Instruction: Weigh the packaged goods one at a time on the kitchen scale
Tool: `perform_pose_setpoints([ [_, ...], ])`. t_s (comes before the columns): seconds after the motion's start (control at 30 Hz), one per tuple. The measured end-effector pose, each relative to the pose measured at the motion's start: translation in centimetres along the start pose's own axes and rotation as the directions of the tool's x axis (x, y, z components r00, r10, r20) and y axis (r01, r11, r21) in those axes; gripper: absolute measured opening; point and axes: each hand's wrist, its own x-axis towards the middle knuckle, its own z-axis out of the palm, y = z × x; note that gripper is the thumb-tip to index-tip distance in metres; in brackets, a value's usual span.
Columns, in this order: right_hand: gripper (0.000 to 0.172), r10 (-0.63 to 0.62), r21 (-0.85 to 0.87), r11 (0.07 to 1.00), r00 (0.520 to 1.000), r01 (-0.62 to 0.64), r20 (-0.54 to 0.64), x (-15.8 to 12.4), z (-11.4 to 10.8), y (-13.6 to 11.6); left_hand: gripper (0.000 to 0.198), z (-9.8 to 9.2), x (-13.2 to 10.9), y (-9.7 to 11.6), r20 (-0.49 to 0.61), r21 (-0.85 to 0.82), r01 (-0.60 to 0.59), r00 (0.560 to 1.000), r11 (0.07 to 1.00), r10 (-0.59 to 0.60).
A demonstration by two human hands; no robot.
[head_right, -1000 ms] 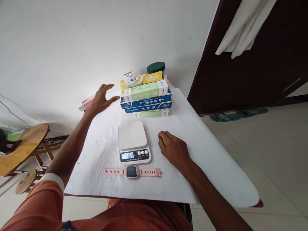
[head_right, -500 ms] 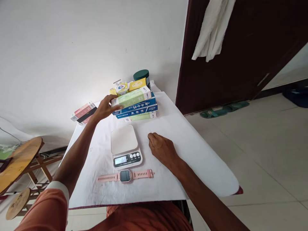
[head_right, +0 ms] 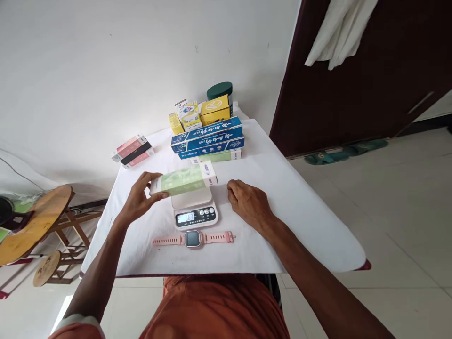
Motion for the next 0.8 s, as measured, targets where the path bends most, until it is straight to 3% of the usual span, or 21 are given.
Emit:
perform_pose_setpoints([
  [0.2, 0.019, 0.018, -0.004, 1.000, 1.000, -0.018, -0.006, 0.1, 0.0, -0.1, 0.049, 2.1, -3.0, -1.8, 0.048, -0.026, 0.070, 0.996, 0.997, -0.068],
  [0.3, 0.020, 0.032, 0.004, 0.999, 0.999, -0.032, 0.005, 0.1, -0.1, -0.2, 0.058, 2.4, -3.1, -2.1, 0.069, 0.000, 0.074, 0.995, 0.997, -0.074],
  [0.47, 0.021, 0.046, -0.003, 0.999, 0.999, -0.046, 0.006, 0.1, 0.0, -0.1, 0.088, 2.1, -2.9, -1.8, 0.081, 0.026, 0.070, 0.994, 0.997, -0.072],
  [0.6, 0.021, 0.047, 0.009, 0.999, 0.999, -0.047, -0.003, 0.1, 0.1, -0.1, 0.094, 2.0, -2.6, -0.8, 0.046, 0.075, 0.016, 0.999, 0.997, -0.020],
  [0.7, 0.022, 0.038, 0.017, 0.999, 0.999, -0.038, -0.011, 0.1, 0.0, -0.2, 0.087, 2.4, -2.2, 0.0, 0.060, 0.142, -0.039, 0.998, 0.989, 0.030],
  [0.8, 0.022, 0.020, 0.026, 0.999, 1.000, -0.020, -0.019, 0.0, -0.1, -0.1, 0.059, 3.0, -1.9, 0.5, 0.113, 0.178, -0.066, 0.993, 0.982, 0.047],
])
